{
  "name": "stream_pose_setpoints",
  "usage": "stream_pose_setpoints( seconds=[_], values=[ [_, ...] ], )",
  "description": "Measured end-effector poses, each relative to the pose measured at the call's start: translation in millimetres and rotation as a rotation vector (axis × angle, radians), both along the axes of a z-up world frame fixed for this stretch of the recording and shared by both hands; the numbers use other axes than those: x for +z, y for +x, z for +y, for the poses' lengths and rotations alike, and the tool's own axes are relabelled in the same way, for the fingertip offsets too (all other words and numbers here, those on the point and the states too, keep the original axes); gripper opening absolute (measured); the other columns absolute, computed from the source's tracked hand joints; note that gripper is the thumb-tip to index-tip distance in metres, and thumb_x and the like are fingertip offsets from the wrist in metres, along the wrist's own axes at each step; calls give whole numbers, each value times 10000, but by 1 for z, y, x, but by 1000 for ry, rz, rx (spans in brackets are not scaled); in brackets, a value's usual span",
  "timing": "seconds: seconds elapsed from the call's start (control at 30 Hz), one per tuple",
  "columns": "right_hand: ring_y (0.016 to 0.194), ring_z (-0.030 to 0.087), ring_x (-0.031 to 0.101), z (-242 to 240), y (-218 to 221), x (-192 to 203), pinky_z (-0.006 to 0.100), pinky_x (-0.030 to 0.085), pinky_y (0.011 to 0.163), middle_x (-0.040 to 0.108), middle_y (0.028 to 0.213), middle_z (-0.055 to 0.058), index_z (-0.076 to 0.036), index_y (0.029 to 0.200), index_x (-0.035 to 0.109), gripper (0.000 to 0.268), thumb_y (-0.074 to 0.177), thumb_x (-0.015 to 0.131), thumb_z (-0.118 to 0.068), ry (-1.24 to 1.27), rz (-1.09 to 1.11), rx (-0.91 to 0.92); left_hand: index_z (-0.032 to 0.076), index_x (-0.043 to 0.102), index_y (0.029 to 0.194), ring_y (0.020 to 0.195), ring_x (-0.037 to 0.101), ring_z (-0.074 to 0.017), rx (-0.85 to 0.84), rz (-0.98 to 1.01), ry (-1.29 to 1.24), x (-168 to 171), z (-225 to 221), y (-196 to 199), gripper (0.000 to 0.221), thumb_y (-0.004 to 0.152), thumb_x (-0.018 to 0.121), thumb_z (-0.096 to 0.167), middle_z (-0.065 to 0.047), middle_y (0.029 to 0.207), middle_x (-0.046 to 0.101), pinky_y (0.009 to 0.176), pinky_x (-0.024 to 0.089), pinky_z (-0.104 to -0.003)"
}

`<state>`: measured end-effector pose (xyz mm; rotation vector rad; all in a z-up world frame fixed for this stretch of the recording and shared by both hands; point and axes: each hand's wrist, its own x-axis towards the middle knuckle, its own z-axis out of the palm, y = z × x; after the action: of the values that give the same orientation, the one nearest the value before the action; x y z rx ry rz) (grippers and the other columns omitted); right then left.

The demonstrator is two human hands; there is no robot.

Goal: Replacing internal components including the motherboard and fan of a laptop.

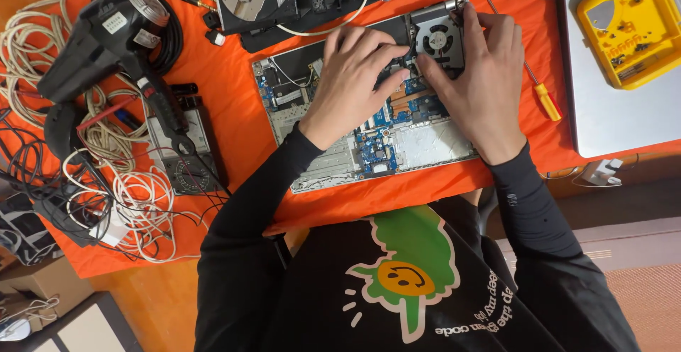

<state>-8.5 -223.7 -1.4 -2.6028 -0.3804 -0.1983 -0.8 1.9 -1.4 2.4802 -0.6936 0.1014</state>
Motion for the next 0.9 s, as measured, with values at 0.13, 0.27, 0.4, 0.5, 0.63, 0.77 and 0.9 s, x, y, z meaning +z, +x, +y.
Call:
stream_pose_setpoints(
  seconds=[0.13, 0.27, 0.4, 0.5, 0.63, 0.77, 0.9],
  values=[
    [1167, 368, 505, -1, -1, -2, 454, 439, 1025, 518, 1207, 210, 126, 1460, 525, 729, 1023, 829, -372, -9, 38, 2, 128, 681, 1198, 1203, 523, -217, 23, -74, 23, 0, -1, -2, 298, 990, 742, 333, 10, 1162, 614, 1133, 298, -499],
    [1189, 342, 499, -2, 1, -9, 444, 436, 1061, 529, 1288, 202, 116, 1456, 531, 724, 1025, 798, -401, -112, -108, 33, 112, 671, 1231, 1206, 514, -219, 41, -64, 2, -5, -2, -3, 322, 994, 741, 319, -9, 1193, 607, 1109, 310, -491],
    [1114, 362, 505, 2, 11, -7, 454, 438, 969, 543, 1144, 209, 115, 1463, 558, 771, 994, 809, -443, -100, -81, 19, 123, 667, 1241, 1187, 516, -219, 75, -31, -27, -1, -6, -5, 327, 981, 761, 296, 1, 1202, 614, 1049, 328, -467],
    [1079, 345, 516, 1, 14, -6, 445, 445, 974, 580, 1131, 188, 78, 1454, 576, 729, 973, 807, -419, -105, -91, 56, 145, 685, 1161, 1114, 510, -223, 129, 122, -41, -2, -8, -1, 309, 909, 793, 289, 1, 1145, 616, 920, 340, -450],
    [1053, 337, 519, 2, 16, -4, 444, 446, 965, 576, 1087, 188, 50, 1449, 593, 691, 959, 811, -385, -96, -97, 77, 163, 693, 1108, 1172, 461, -269, 125, 131, -60, -17, -7, 8, 326, 834, 833, 270, -25, 1142, 556, 944, 346, -472],
    [1085, 355, 516, 2, 13, -8, 447, 448, 961, 562, 1106, 201, 49, 1442, 595, 678, 946, 808, -360, -45, -77, 56, 125, 685, 1102, 1194, 430, -313, 118, 267, -46, -21, -11, 15, 358, 788, 829, 220, -80, 1172, 513, 933, 350, -495],
    [1086, 371, 503, 3, 12, -10, 457, 443, 960, 529, 1078, 221, 67, 1439, 590, 697, 940, 816, -364, -64, -103, 49, 109, 675, 1077, 1220, 416, -321, 131, 366, 14, -16, -18, 24, 347, 768, 811, 189, -92, 1170, 515, 928, 355, -508]
  ],
)
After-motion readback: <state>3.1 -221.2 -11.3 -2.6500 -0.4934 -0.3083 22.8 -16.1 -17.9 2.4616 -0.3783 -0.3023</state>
